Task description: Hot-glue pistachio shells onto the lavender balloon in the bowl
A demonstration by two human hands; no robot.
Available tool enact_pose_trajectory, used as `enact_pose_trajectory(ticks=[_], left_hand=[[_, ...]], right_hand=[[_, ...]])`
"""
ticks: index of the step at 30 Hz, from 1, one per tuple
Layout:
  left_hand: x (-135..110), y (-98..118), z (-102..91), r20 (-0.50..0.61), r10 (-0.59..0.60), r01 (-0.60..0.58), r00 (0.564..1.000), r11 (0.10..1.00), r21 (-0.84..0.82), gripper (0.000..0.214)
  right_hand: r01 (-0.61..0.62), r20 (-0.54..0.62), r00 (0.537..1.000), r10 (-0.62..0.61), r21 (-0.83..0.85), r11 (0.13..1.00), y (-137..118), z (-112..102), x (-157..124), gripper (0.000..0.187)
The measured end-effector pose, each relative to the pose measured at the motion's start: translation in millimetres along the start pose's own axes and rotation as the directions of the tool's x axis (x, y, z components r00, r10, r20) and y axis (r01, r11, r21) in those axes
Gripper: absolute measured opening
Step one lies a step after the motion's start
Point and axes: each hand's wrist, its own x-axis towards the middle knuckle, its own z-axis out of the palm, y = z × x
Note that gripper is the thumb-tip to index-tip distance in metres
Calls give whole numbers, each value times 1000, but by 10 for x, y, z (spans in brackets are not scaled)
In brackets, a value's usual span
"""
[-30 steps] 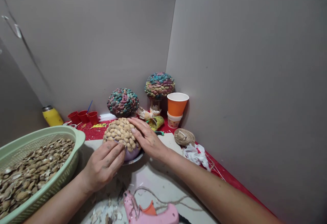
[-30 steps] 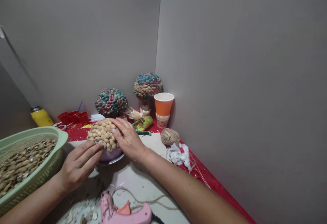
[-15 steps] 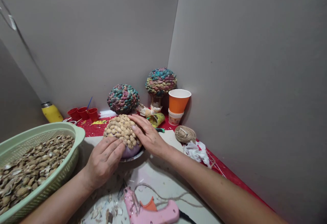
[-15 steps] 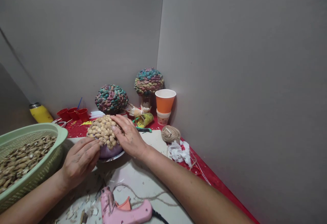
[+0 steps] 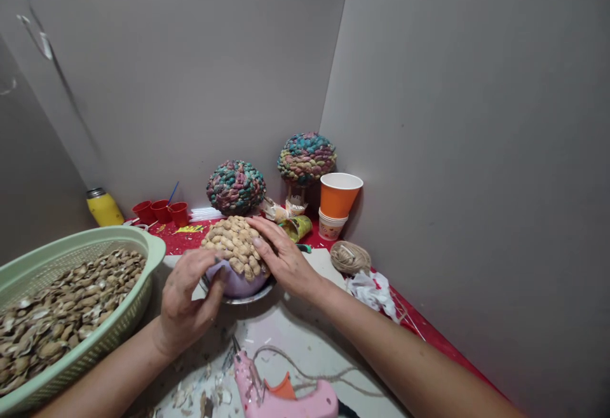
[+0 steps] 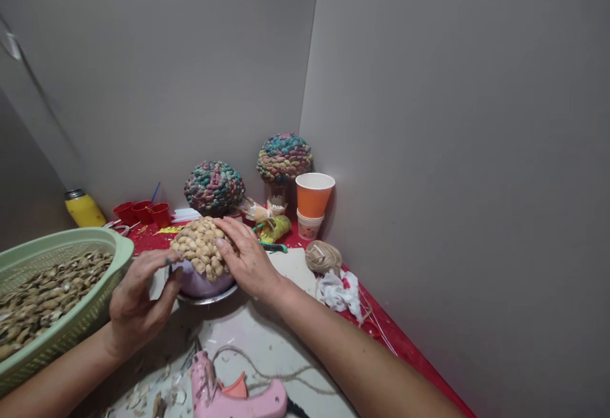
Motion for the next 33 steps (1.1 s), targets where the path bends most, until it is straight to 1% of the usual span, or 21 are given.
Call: enact_pose_trajectory(ticks=[2,4,5,7,9,10,12,14,15,17,19,21,22,25,29,33], left_hand=[[19,-13,23,-26,-110,110,994,994,21,41],[27,-44,63,0,-239,239,971,971,28,37],[24,-67,87,37,-307,306,951,952,19,36],[5,-119,133,139,-430,436,892,900,-18,39],[-21,-168,167,236,-504,529,831,846,-59,42],[-32,-187,178,271,-520,557,810,827,-76,44],[-48,-209,188,309,-533,584,788,806,-99,47],[-61,-211,189,321,-542,599,777,793,-112,48],[-67,-208,189,322,-550,608,771,785,-115,49],[-80,-198,192,325,-564,624,759,773,-117,50],[-92,-190,197,323,-568,628,757,769,-120,50],[-97,-187,202,313,-565,624,763,771,-128,49],[-97,-187,205,307,-565,622,766,772,-131,48],[-95,-187,210,284,-569,618,772,775,-128,46],[-103,-184,219,263,-568,610,780,784,-113,45],[-107,-175,227,280,-575,619,769,779,-101,47]], right_hand=[[-5,-2,1000,5,2,1000,5,5,-6,40],[-10,-6,1000,10,4,1000,12,12,-7,41],[-12,-8,1000,12,5,1000,16,14,-6,41],[-13,-19,1000,13,5,1000,17,8,1,40],[-11,-38,999,11,1,1000,-5,-18,9,38],[-4,-62,998,4,-1,1000,-30,-37,9,36],[54,-143,988,-56,-13,998,-111,-77,-6,26],[169,-221,958,-180,-70,983,-225,-98,-50,12],[230,-230,940,-253,-121,966,-287,-96,-83,7],[326,-175,912,-371,-238,915,-405,-66,-160,7],[376,-84,902,-424,-331,865,-495,-12,-234,9],[404,-22,893,-450,-401,822,-542,44,-285,11],[412,-10,888,-460,-428,804,-550,66,-299,11],[407,-16,880,-475,-490,771,-525,101,-306,10],[397,-6,885,-465,-513,761,-457,113,-296,12],[384,-7,894,-448,-506,772,-428,137,-296,15]])
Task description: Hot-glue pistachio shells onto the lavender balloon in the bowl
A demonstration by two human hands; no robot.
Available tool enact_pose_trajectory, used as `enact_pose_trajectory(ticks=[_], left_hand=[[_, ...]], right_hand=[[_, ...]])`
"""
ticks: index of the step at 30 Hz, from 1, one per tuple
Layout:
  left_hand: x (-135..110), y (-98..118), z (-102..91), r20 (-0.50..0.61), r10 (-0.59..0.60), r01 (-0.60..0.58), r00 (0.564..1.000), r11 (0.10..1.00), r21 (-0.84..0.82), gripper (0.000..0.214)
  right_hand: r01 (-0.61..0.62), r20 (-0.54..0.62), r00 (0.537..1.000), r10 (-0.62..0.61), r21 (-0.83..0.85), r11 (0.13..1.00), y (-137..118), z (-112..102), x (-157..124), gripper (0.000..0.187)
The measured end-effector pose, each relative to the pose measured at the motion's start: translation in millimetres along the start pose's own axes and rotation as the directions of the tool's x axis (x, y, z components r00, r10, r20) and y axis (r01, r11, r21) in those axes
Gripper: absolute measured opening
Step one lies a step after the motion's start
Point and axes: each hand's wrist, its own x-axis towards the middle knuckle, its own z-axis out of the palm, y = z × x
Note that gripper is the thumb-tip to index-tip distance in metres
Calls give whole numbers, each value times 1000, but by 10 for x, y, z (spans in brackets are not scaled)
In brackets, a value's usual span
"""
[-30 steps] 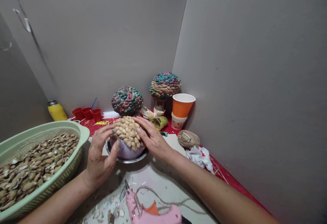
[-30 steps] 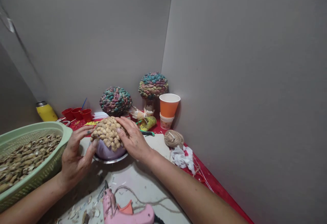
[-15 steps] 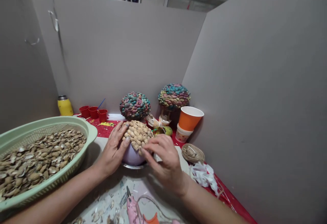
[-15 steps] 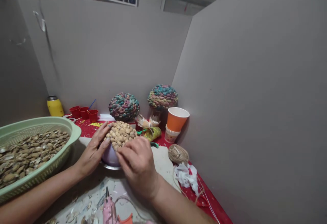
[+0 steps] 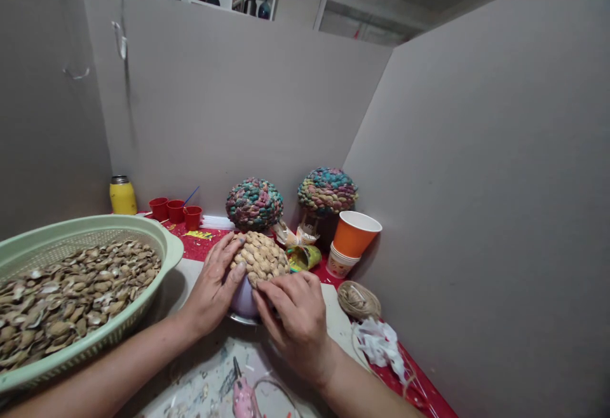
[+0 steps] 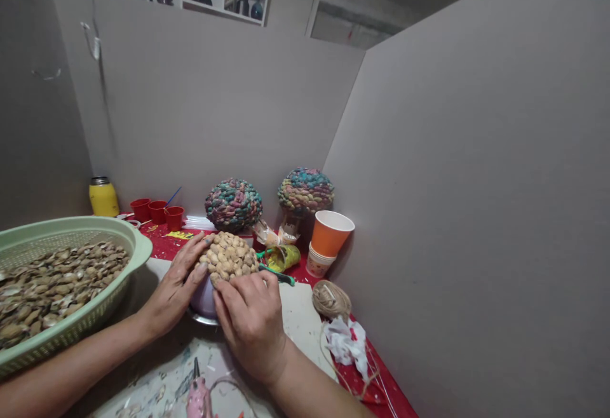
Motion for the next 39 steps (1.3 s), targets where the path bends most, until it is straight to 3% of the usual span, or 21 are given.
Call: enact_pose_trajectory(ticks=[23,29,33,36,39], left_hand=[[-32,-19,15,-35,85,-84,996,996,41,45],[-38,-35,11,20,62,-63,998,997,49,46],[-35,-16,-4,39,51,-53,998,998,46,52],[-33,0,-12,48,60,-63,997,997,49,58],[-29,8,-3,41,79,-82,996,995,62,65]], right_hand=[[-74,-44,996,74,3,997,23,43,-21,7],[-58,-130,989,74,122,991,100,-1,-23,21],[-260,-192,932,308,238,936,263,15,-6,28],[-473,-21,859,511,348,809,427,116,-24,40],[-567,163,816,555,419,710,535,237,-69,51]])
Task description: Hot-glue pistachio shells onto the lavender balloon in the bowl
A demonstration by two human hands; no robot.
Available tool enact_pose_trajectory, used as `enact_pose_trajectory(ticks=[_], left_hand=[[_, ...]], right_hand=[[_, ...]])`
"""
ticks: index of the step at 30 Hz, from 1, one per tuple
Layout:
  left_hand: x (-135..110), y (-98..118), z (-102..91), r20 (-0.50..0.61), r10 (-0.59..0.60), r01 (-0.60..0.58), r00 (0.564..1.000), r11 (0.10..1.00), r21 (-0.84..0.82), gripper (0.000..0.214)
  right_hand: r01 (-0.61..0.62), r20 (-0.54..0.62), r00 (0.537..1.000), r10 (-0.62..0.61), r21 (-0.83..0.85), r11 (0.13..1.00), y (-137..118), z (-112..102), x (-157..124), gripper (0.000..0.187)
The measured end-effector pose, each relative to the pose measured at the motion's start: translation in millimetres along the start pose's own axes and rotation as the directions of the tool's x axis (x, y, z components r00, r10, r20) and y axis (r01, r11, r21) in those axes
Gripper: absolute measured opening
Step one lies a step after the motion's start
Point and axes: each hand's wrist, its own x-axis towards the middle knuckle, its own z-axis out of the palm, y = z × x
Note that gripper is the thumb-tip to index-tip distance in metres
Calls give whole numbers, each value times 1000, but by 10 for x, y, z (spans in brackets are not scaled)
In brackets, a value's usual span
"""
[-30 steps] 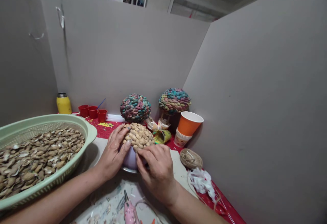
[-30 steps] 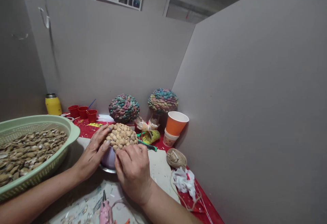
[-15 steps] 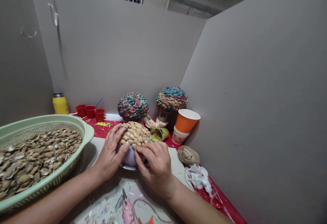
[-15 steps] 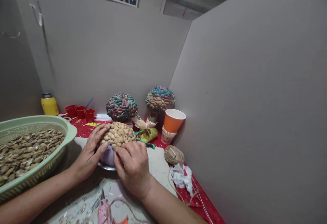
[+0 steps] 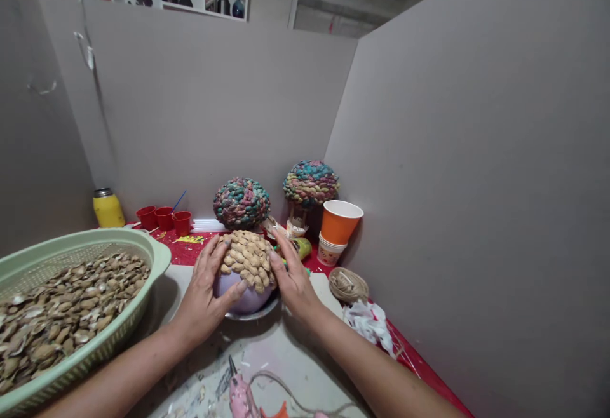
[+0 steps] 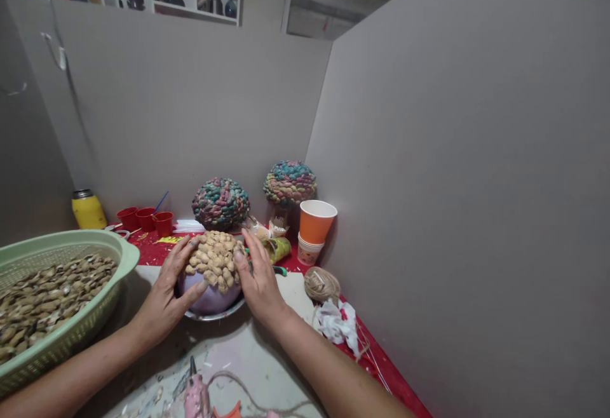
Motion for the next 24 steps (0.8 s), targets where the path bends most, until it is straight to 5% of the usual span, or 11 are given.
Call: enact_pose_trajectory(ticks=[6,24], left_hand=[[10,-21,39,-31,3,-2,1000,999,37,64],[26,6,43,-69,-30,28,997,999,-30,59]], right_hand=[[-7,84,996,1,72,997,23,54,-5,51],[29,73,997,-36,96,995,-43,10,28,45]])
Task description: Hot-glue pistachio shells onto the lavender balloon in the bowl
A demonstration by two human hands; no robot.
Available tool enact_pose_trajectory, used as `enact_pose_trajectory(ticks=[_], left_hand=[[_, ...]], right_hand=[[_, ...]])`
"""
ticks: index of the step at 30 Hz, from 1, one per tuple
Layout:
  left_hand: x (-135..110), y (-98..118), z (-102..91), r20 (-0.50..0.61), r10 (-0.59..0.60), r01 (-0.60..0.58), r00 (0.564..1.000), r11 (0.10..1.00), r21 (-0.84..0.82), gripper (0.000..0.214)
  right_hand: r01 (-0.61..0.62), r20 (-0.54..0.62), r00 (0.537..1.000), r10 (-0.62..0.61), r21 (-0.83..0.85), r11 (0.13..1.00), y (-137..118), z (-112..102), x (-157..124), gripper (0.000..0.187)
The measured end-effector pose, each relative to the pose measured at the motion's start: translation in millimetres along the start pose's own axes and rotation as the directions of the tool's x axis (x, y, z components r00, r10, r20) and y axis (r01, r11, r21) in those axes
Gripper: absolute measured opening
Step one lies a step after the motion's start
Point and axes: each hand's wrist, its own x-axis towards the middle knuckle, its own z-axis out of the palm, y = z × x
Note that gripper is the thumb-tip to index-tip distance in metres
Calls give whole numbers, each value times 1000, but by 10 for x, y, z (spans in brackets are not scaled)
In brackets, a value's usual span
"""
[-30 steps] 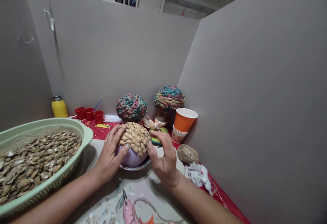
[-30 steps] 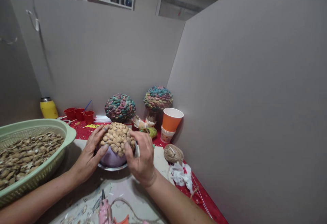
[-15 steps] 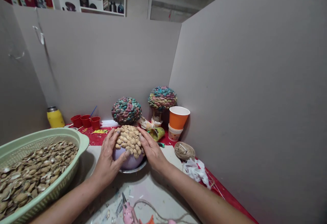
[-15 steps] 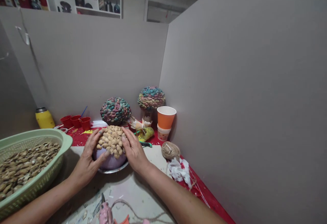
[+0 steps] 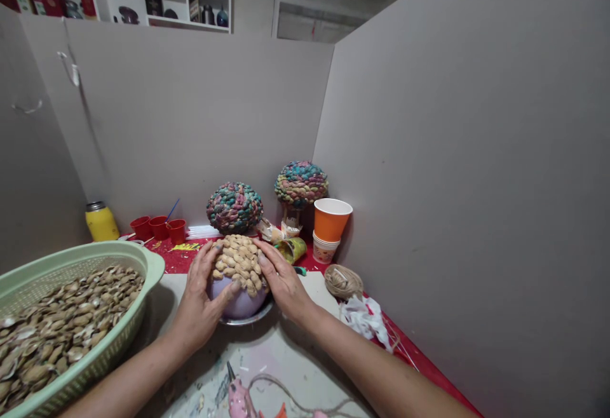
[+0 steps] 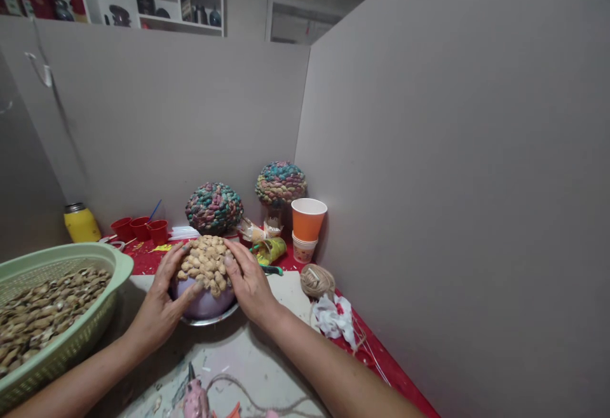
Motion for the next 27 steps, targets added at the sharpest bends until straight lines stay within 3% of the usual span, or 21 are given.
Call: enact_pose_trajectory(ticks=[11,19,27], left_hand=[[2,-14,-1,-9,3,-3,1000,1000,-11,59],[23,-12,-20,-24,5,-6,1000,1000,-12,58],[16,-1,-40,3,-22,22,1000,1000,-20,56]], right_hand=[[-13,36,999,14,-20,1000,-28,-13,-13,50],[-28,150,987,51,-148,989,-69,-35,-50,89],[-3,163,986,40,-219,976,-73,-17,-86,90]])
